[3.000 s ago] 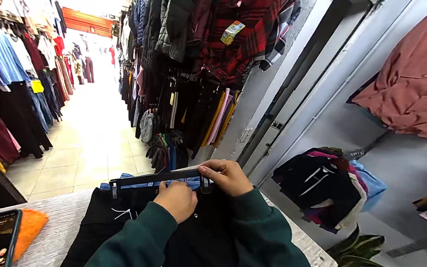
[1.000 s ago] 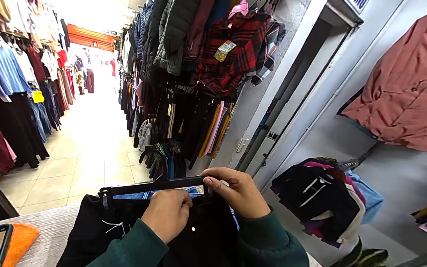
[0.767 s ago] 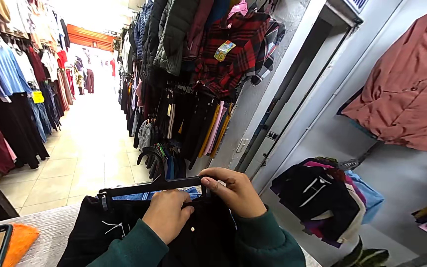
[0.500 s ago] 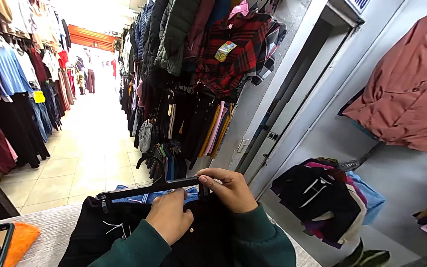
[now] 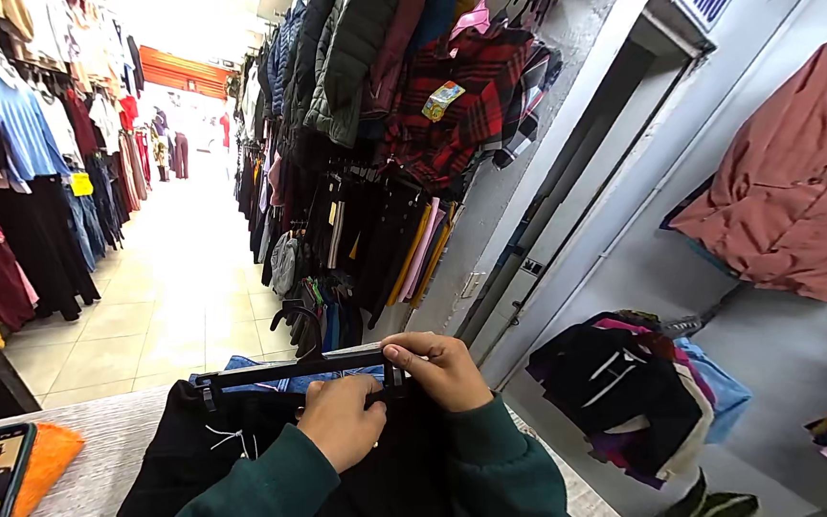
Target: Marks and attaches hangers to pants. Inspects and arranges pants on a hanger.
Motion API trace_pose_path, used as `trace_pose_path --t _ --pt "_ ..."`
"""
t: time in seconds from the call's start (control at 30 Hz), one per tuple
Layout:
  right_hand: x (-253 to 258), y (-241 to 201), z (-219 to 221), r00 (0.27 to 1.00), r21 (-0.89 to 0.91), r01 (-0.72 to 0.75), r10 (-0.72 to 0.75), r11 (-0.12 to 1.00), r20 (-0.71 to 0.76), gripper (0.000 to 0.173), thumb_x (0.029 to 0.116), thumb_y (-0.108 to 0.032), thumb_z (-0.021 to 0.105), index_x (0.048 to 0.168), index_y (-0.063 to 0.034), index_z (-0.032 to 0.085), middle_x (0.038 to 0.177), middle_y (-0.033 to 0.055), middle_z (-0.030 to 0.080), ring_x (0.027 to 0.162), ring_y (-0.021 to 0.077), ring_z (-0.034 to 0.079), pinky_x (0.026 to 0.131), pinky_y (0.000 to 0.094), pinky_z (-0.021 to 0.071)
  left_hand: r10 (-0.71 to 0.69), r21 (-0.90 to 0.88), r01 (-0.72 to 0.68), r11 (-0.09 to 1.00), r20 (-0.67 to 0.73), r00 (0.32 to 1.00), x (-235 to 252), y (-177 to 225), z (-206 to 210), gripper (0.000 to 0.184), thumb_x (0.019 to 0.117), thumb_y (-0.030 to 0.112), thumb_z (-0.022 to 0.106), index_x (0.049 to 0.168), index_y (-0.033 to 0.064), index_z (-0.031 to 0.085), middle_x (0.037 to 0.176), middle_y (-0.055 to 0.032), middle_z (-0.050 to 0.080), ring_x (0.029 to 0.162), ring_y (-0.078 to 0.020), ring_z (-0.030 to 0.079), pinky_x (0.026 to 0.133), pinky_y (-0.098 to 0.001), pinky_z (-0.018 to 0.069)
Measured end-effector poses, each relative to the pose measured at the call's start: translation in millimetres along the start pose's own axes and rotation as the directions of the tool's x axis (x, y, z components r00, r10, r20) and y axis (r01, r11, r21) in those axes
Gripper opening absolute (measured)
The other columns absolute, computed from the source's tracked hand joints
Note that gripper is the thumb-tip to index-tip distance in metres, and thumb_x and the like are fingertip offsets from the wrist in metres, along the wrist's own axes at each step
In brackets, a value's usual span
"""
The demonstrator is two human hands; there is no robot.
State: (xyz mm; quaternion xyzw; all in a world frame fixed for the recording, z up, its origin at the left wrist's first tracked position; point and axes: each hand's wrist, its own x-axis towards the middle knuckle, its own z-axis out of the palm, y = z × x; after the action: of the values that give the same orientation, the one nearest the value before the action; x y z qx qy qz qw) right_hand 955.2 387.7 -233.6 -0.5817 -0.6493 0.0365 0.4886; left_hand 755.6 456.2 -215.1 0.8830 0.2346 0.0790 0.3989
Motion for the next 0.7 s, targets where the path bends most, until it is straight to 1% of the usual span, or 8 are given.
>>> trace_pose_path --t 0.1,0.23,0.37,0.43,0.5,0.53,0.6,0.7 --pt "-1 1 -1 0.998 0.010 -0.040 0.039 0.999 0.040 0.014 0.0963 -0.022 0.070 0.099 -0.0124 0.081 0.090 -0.0016 0.078 0.081 0.0073 0.072 0.078 0.0303 0.0612 -0.013 -0.073 0.010 0.997 -0.048 0.999 4 -4 3 0.033 0.1052 0.028 0.051 0.118 0.0044 0.071 0.111 -0.0123 0.071 0.110 -0.0238 0.064 0.107 -0.0529 0.0367" --pt "-2 2 -4 0.991 -0.007 -0.099 0.099 0.995 0.093 0.016 0.0965 -0.024 0.070 0.099 -0.0129 0.081 0.089 -0.0020 0.077 0.080 0.0066 0.071 0.077 0.0291 0.0600 -0.031 -0.071 0.026 0.997 -0.070 0.997 3 -3 8 0.029 0.1037 0.021 0.054 0.121 0.0030 0.068 0.113 -0.0128 0.071 0.111 -0.0237 0.064 0.108 -0.0502 0.0383" --pt "-4 5 -12 0.981 -0.053 -0.137 0.142 0.989 0.129 0.016 0.0968 -0.026 0.069 0.099 -0.0155 0.081 0.090 -0.0035 0.077 0.080 0.0061 0.071 0.076 0.0302 0.0592 -0.010 -0.026 0.007 1.000 -0.095 0.995 5 -3 14 0.029 0.1037 0.020 0.053 0.122 0.0026 0.067 0.115 -0.0128 0.070 0.110 -0.0242 0.064 0.107 -0.0488 0.0396" --pt "-4 7 -13 0.979 -0.071 -0.139 0.148 0.988 0.142 0.016 0.0968 -0.027 0.069 0.099 -0.0163 0.081 0.090 -0.0039 0.077 0.080 0.0062 0.071 0.076 0.0306 0.0593 -0.015 0.053 0.019 0.998 -0.080 0.997 7 -5 17 0.036 0.1030 0.026 0.053 0.127 0.0025 0.065 0.119 -0.0142 0.069 0.115 -0.0267 0.063 0.108 -0.0507 0.0391" --pt "-5 7 -10 0.979 -0.084 -0.126 0.137 0.989 0.151 0.017 0.0970 -0.027 0.069 0.100 -0.0165 0.081 0.089 -0.0043 0.077 0.081 0.0062 0.071 0.077 0.0310 0.0598 -0.040 0.172 0.040 0.984 -0.007 0.999 8 -7 15 0.050 0.1048 0.039 0.049 0.136 0.0023 0.061 0.132 -0.0170 0.065 0.129 -0.0313 0.057 0.113 -0.0539 0.0364" --pt "-6 7 -9 0.981 -0.089 -0.110 0.122 0.990 0.148 0.016 0.0972 -0.027 0.069 0.101 -0.0165 0.081 0.090 -0.0044 0.077 0.081 0.0061 0.071 0.077 0.0310 0.0603 -0.040 0.210 0.037 0.977 0.013 0.999 8 -7 16 0.048 0.1066 0.039 0.046 0.133 0.0027 0.064 0.133 -0.0177 0.064 0.132 -0.0324 0.055 0.113 -0.0549 0.0358" --pt "-6 7 -8 0.988 -0.088 -0.075 0.086 0.993 0.127 0.015 0.0968 -0.025 0.069 0.101 -0.0163 0.081 0.091 -0.0041 0.078 0.082 0.0063 0.072 0.077 0.0311 0.0612 -0.027 0.220 0.022 0.975 0.019 0.999 8 -6 16 0.042 0.1082 0.033 0.044 0.124 0.0042 0.070 0.129 -0.0164 0.066 0.130 -0.0315 0.055 0.110 -0.0555 0.0354" --pt "-7 9 -9 0.993 -0.072 -0.031 0.039 0.997 0.110 0.015 0.0965 -0.024 0.069 0.101 -0.0157 0.081 0.093 -0.0037 0.078 0.083 0.0067 0.073 0.078 0.0310 0.0614 0.002 0.158 0.003 0.987 -0.030 1.000 7 -7 18 0.036 0.1066 0.028 0.047 0.121 0.0062 0.072 0.125 -0.0129 0.068 0.126 -0.0267 0.058 0.110 -0.0534 0.0337"
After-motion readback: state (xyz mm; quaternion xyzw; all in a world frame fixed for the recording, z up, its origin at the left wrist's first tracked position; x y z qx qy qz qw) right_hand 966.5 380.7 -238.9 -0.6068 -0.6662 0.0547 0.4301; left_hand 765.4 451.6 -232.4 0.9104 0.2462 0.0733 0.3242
